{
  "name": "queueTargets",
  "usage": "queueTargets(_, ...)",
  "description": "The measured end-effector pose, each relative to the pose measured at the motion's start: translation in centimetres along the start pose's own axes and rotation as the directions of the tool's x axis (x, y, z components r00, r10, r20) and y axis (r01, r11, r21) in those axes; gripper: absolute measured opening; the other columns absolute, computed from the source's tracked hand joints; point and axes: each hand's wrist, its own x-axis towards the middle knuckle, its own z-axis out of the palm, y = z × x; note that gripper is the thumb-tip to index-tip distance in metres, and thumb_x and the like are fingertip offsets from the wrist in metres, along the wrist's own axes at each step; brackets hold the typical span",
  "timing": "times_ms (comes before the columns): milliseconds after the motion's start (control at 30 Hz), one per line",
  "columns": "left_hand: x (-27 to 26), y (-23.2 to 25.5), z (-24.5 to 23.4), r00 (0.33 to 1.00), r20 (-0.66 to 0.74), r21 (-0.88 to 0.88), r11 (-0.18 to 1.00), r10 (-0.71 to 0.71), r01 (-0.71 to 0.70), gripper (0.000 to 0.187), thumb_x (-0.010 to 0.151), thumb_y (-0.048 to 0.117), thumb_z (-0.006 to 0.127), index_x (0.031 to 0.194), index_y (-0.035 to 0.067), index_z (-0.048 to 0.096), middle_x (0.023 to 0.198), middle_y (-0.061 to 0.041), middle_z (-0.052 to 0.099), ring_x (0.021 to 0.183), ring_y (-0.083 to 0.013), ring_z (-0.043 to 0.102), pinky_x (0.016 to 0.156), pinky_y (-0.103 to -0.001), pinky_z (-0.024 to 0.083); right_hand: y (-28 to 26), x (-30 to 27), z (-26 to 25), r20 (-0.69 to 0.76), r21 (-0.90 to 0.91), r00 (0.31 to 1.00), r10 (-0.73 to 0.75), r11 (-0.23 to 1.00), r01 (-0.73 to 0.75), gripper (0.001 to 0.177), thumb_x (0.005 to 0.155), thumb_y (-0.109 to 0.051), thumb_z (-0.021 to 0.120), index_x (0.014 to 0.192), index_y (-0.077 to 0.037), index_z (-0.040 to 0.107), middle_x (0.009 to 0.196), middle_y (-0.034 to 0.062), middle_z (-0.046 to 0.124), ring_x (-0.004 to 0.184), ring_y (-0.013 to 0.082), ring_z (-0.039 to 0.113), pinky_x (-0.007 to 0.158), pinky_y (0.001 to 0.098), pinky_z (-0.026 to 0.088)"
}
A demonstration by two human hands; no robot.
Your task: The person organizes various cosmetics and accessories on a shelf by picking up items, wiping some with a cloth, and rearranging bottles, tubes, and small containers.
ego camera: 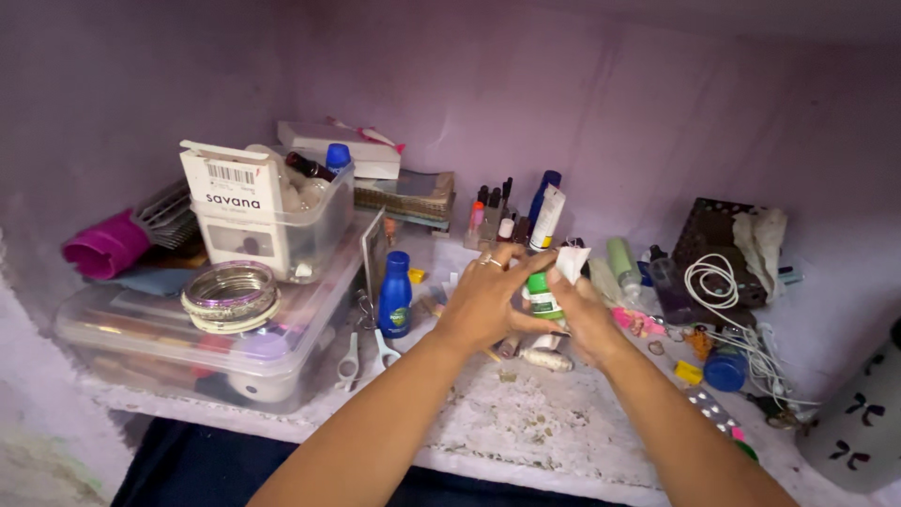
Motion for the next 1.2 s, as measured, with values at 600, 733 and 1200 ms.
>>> queueTargets(600,0.7,-2.1,3.1,0.996,-0.084,-0.419,0.907,-0.003,-0.033,0.081,0.076,0.023,0.089,0.146,0.014,0.051,0.132,-0.013,0.063,0.112,-0.0258,0.065,0.093,-0.039,0.055,-2.1,0.4,-1.6,-0.46,-0.673,0.879,-0.126,0.696,-0.252,0.077,0.102,-0.065,0.048,0.063,-0.002,0.072,0.056,0.0138,0.063,0.059,0.026,0.065,0.069,0.0372,0.05)
queueTargets(733,1.6,-6.8,3.5,0.821,-0.068,-0.795,0.528,-0.567,0.299,0.088,0.071,-0.008,0.075,0.144,0.024,0.038,0.115,-0.006,0.061,0.098,-0.0169,0.065,0.082,-0.034,0.057,-2.6,0.6,-3.9,-0.445,-0.681,0.862,-0.244,0.717,-0.149,0.079,0.103,-0.066,0.036,0.064,-0.005,0.068,0.061,0.0139,0.065,0.065,0.0287,0.068,0.072,0.0425,0.052)
queueTargets(1200,7.9,-18.8,9.4,0.804,-0.222,-0.074,0.832,-0.552,0.551,0.033,0.077,0.013,0.079,0.109,0.005,0.072,0.106,-0.025,0.073,0.106,-0.0395,0.07,0.091,-0.045,0.055,-1.6,1.1,-5.2,-0.416,-0.719,0.895,-0.162,0.661,-0.215,0.078,0.098,-0.067,0.031,0.065,-0.012,0.075,0.063,0.0125,0.071,0.073,0.0321,0.072,0.078,0.0425,0.053)
